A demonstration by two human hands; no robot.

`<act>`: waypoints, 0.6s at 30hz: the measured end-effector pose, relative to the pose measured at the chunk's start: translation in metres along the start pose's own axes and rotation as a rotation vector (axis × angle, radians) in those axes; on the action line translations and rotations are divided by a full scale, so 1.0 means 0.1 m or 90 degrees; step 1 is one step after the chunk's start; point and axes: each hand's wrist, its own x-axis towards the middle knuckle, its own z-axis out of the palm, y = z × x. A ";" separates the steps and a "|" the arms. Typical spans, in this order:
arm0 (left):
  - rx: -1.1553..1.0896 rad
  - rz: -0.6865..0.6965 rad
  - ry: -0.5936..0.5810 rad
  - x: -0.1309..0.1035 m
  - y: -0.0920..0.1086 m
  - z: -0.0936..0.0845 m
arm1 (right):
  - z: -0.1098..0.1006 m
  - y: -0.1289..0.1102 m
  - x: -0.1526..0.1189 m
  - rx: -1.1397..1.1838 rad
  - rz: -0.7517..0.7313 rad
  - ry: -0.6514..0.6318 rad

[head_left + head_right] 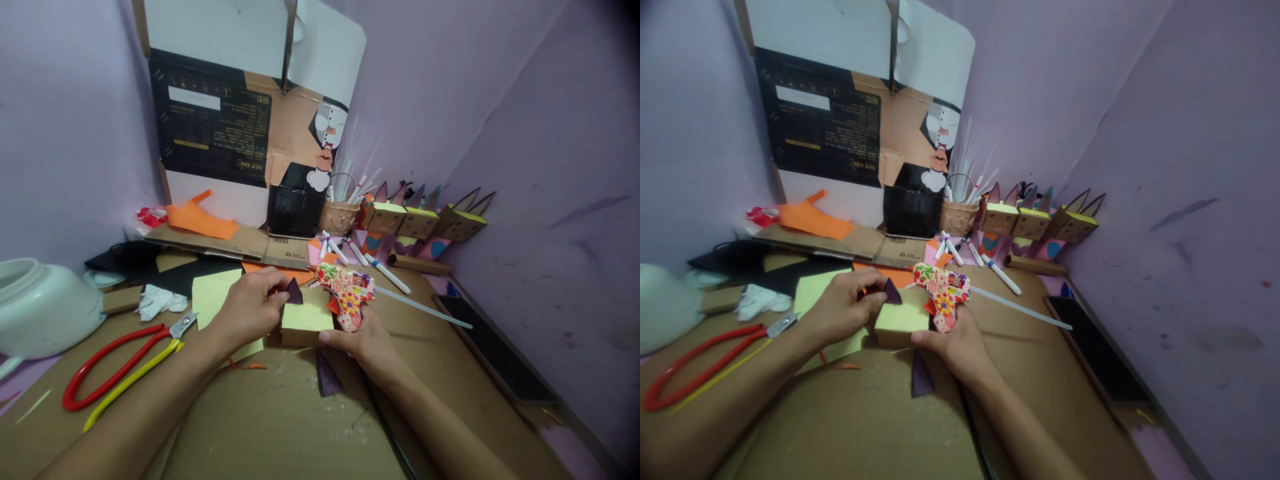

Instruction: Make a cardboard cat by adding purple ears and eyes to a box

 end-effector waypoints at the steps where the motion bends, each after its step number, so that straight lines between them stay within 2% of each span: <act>1: 0.002 -0.001 -0.002 0.00 0.00 0.00 | 0.00 0.00 0.00 -0.003 -0.004 0.000; 9: 0.019 -0.030 0.005 0.00 0.01 0.00 | 0.01 0.03 0.01 0.007 -0.002 0.009; 18: 0.023 -0.012 -0.003 0.00 0.02 -0.02 | 0.01 0.00 0.00 -0.002 -0.008 0.009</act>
